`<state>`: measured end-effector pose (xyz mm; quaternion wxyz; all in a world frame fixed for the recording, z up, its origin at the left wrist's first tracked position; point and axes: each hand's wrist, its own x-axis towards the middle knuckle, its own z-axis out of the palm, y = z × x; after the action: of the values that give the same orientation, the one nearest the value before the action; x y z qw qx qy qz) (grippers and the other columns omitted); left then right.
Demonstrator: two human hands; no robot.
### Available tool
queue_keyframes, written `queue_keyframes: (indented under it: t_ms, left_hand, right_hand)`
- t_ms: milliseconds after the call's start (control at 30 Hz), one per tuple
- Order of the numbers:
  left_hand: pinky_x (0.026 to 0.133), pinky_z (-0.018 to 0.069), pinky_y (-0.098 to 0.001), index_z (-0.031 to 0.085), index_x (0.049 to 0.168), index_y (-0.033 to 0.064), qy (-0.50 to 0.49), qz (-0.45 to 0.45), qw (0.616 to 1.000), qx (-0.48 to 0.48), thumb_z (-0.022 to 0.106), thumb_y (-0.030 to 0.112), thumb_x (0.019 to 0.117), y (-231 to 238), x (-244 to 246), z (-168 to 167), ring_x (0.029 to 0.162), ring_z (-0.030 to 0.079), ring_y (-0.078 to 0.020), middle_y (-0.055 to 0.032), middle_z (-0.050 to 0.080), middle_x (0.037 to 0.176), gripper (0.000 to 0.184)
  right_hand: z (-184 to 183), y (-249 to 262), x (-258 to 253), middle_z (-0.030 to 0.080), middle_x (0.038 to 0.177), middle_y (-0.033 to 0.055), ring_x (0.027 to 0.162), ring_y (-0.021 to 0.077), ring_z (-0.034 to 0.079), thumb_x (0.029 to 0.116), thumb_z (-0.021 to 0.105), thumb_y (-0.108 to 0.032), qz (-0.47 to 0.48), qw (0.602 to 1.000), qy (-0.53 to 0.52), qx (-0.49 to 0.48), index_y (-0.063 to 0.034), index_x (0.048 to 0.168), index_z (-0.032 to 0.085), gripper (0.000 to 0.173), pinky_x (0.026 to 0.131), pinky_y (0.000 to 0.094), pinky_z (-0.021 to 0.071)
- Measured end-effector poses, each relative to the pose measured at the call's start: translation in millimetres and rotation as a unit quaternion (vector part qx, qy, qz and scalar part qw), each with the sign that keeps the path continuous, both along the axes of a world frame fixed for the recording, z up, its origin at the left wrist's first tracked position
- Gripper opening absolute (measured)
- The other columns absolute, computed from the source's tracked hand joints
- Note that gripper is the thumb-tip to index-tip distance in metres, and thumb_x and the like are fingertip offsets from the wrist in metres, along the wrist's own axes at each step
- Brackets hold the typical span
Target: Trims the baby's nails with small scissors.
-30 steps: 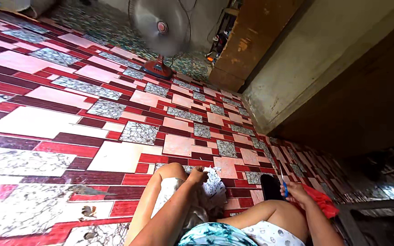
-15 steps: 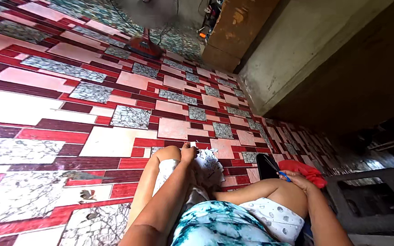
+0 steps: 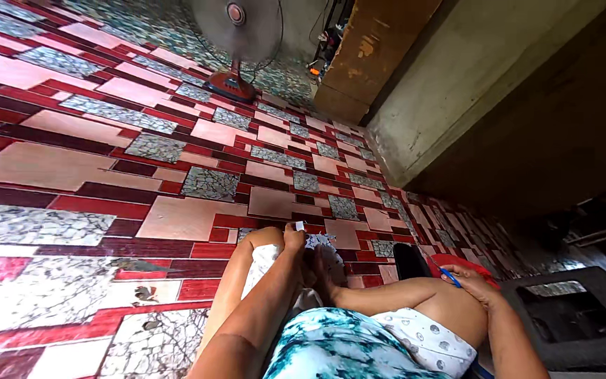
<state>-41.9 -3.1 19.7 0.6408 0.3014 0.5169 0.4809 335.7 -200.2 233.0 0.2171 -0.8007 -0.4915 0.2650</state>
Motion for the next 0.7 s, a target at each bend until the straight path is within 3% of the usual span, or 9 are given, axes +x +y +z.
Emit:
queue_keyframes:
  t_ms: [133, 200, 300, 400, 533, 600, 667, 700]
  left_hand:
    - [0.087, 0.0568, -0.0483, 0.039, 0.146, -0.0060, 0.024, -0.027, 0.999, 0.021, 0.058, -0.006, 0.0944, -2, -2, -1, 0.104, 0.066, -0.0358, -0.0294, 0.058, 0.130, 0.055]
    - [0.085, 0.0572, -0.0488, 0.041, 0.145, -0.0064, 0.034, -0.024, 0.999, 0.022, 0.061, -0.007, 0.0908, 0, 0, -4, 0.101, 0.067, -0.0364, -0.0302, 0.060, 0.125, 0.057]
    - [0.084, 0.0571, -0.0462, 0.039, 0.145, -0.0073, 0.011, -0.019, 1.000, 0.016, 0.061, -0.006, 0.0938, 0, 2, 0, 0.096, 0.068, -0.0344, -0.0299, 0.061, 0.120, 0.055]
    - [0.087, 0.0575, -0.0449, 0.042, 0.144, -0.0082, 0.019, -0.034, 0.999, 0.029, 0.065, -0.002, 0.0939, -2, -3, 3, 0.095, 0.069, -0.0322, -0.0283, 0.064, 0.116, 0.055]
    - [0.085, 0.0580, -0.0426, 0.050, 0.137, -0.0087, 0.014, -0.051, 0.998, 0.037, 0.068, -0.001, 0.0938, -2, -2, 3, 0.092, 0.069, -0.0287, -0.0247, 0.066, 0.112, 0.048]
    - [0.085, 0.0579, -0.0429, 0.054, 0.132, -0.0087, 0.018, -0.064, 0.997, 0.035, 0.068, 0.002, 0.0953, -1, -1, 5, 0.094, 0.069, -0.0287, -0.0244, 0.066, 0.114, 0.041]
    - [0.083, 0.0572, -0.0409, 0.057, 0.127, -0.0083, 0.027, -0.066, 0.997, 0.040, 0.069, 0.003, 0.0949, 0, -1, 4, 0.089, 0.068, -0.0259, -0.0225, 0.066, 0.111, 0.036]
    - [0.081, 0.0569, -0.0406, 0.059, 0.124, -0.0082, 0.032, -0.065, 0.996, 0.043, 0.069, 0.002, 0.0943, 1, -1, 2, 0.087, 0.067, -0.0250, -0.0218, 0.066, 0.109, 0.033]
  right_hand:
    - [2, -2, -2, 0.068, 0.099, 0.0067, 0.083, 0.0042, 0.060, 0.0958, 0.066, -0.003, 0.001, 1.000, -0.013, -0.003, 0.0023, 0.121, 0.064, 0.026, 0.080, 0.0239, 0.0497]
    - [7, -3, -6, 0.068, 0.101, 0.0082, 0.085, 0.0059, 0.060, 0.0965, 0.065, -0.003, 0.003, 1.000, -0.018, -0.003, 0.0024, 0.121, 0.064, 0.025, 0.081, 0.0259, 0.0496]
    - [11, -3, -15, 0.068, 0.103, 0.0102, 0.087, 0.0083, 0.061, 0.0956, 0.066, -0.005, -0.004, 1.000, -0.015, 0.014, 0.0025, 0.122, 0.063, 0.028, 0.081, 0.0280, 0.0504]
    - [11, 0, -28, 0.067, 0.113, 0.0180, 0.095, 0.0152, 0.060, 0.0970, 0.066, -0.005, -0.037, 0.999, -0.023, -0.001, 0.0056, 0.128, 0.061, 0.034, 0.089, 0.0346, 0.0484]
    - [-6, -4, 11, 0.068, 0.110, 0.0129, 0.095, 0.0152, 0.062, 0.0973, 0.065, -0.008, -0.022, 1.000, -0.019, 0.007, 0.0007, 0.122, 0.066, 0.026, 0.088, 0.0368, 0.0502]
    - [1, -17, 11, 0.068, 0.109, 0.0139, 0.093, 0.0138, 0.062, 0.0979, 0.063, -0.007, 0.014, 0.999, -0.026, 0.033, 0.0033, 0.122, 0.064, 0.026, 0.085, 0.0343, 0.0508]
    - [32, -30, -50, 0.066, 0.108, 0.0194, 0.093, 0.0139, 0.062, 0.1006, 0.054, 0.000, 0.044, 0.997, -0.059, 0.024, 0.0122, 0.123, 0.059, 0.026, 0.085, 0.0304, 0.0508]
    - [51, -29, -118, 0.066, 0.108, 0.0208, 0.092, 0.0137, 0.061, 0.1008, 0.051, 0.005, -0.029, 0.997, -0.071, 0.013, 0.0148, 0.121, 0.058, 0.023, 0.089, 0.0281, 0.0487]
